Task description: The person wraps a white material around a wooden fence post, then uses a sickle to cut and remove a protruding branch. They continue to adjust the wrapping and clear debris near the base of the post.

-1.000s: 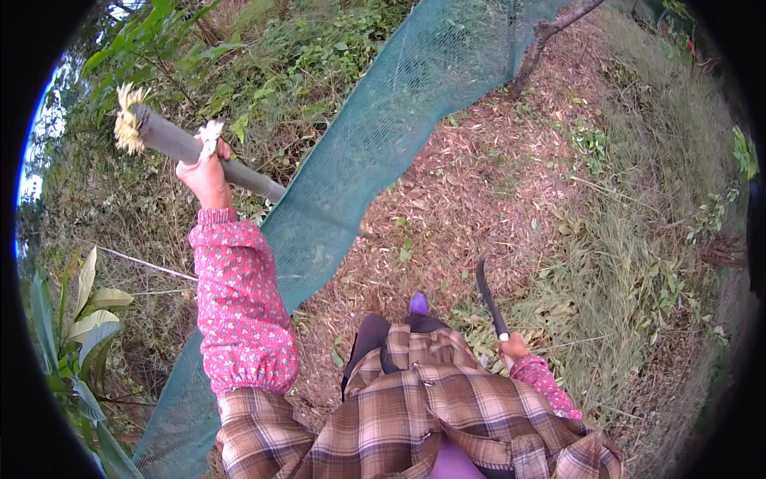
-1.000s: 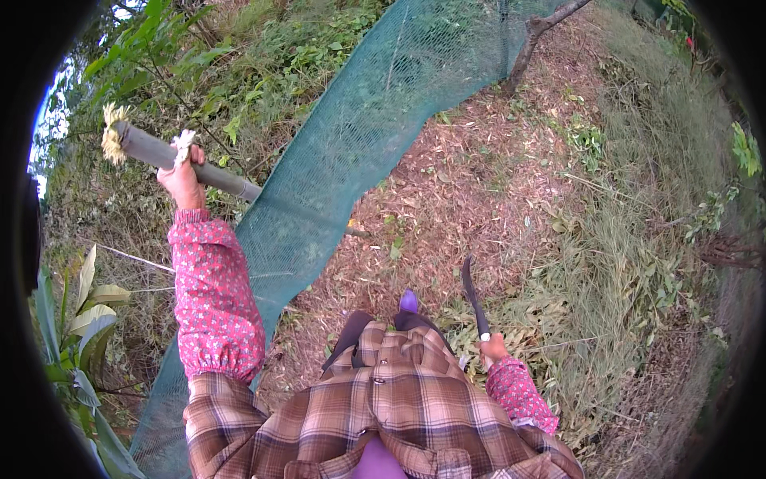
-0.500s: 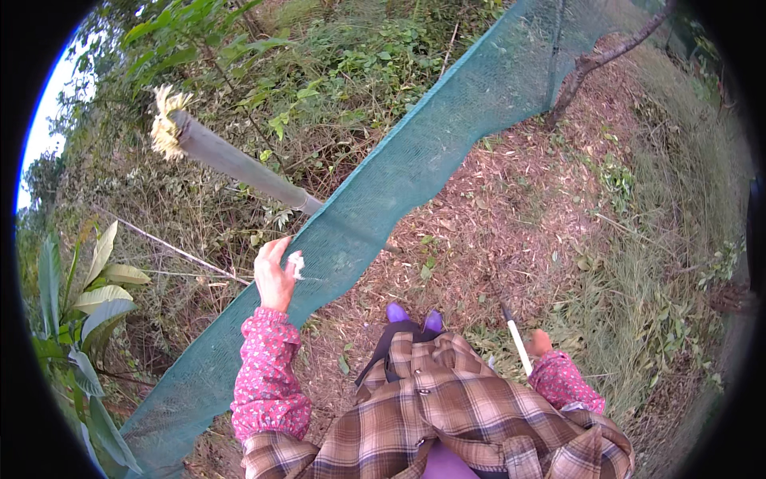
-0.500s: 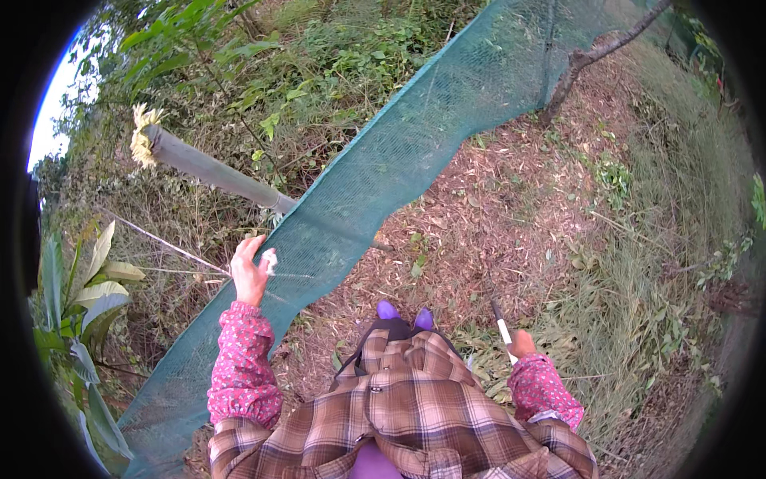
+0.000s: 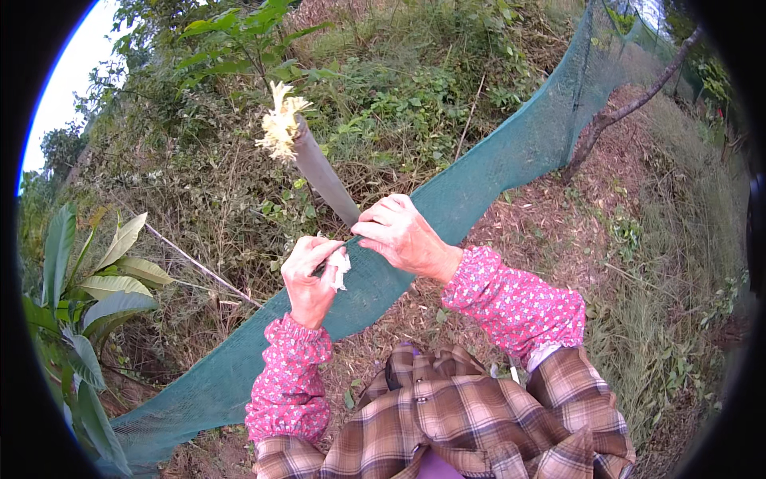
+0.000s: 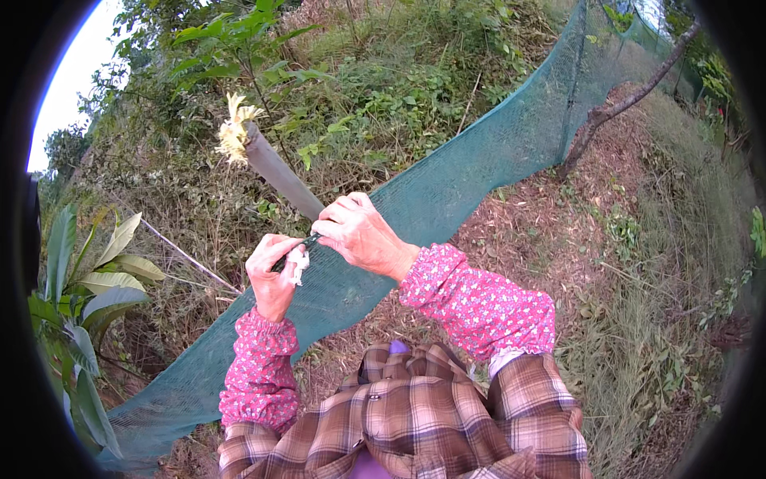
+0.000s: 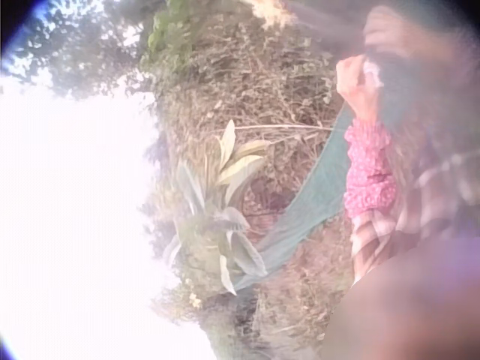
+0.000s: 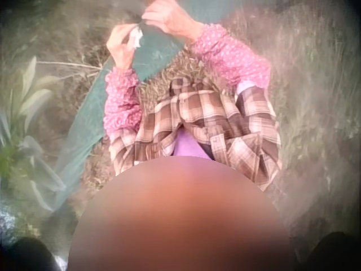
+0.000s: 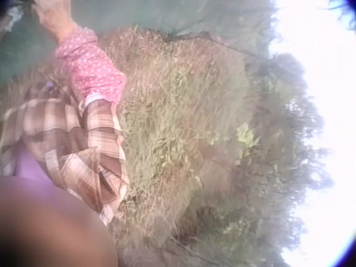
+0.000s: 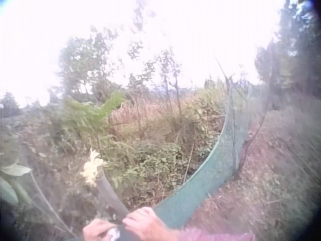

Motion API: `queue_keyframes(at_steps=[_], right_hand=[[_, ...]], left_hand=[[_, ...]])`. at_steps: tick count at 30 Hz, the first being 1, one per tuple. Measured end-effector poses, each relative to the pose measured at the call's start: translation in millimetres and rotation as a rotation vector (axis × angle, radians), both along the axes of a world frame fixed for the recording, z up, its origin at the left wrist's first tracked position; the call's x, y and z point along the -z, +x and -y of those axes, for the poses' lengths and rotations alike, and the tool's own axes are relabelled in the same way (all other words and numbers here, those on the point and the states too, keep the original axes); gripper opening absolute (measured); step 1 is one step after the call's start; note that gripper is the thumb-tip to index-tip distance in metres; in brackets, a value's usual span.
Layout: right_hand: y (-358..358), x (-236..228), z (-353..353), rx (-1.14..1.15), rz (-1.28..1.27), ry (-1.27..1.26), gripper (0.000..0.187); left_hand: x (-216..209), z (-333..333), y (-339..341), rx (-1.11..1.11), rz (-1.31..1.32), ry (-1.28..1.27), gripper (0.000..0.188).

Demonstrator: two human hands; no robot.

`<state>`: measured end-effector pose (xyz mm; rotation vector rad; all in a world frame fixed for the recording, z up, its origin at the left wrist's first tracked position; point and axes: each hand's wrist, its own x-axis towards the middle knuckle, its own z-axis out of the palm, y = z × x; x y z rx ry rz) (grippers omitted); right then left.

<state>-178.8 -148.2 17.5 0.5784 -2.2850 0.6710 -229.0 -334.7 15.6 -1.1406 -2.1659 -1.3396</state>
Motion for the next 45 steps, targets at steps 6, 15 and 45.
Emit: queue_keyframes(at_steps=[6, 15, 45], right_hand=[[-28.7, -73.2, -12.6, -0.236, -0.134, -0.126, 0.011], [-74.5, -158.6, -22.8, -0.189, -0.213, -0.126, 0.005], [-66.3, -128.7, -41.1, -0.030, -0.310, -0.332, 0.012]], left_hand=[[-77.1, -3.4, -11.5, 0.082, -0.018, 0.109, 0.016], [-149.9, -14.3, -56.0, 0.158, 0.204, 0.332, 0.015], [-131.5, 3.3, -27.1, -0.401, -0.432, 0.207, 0.033]])
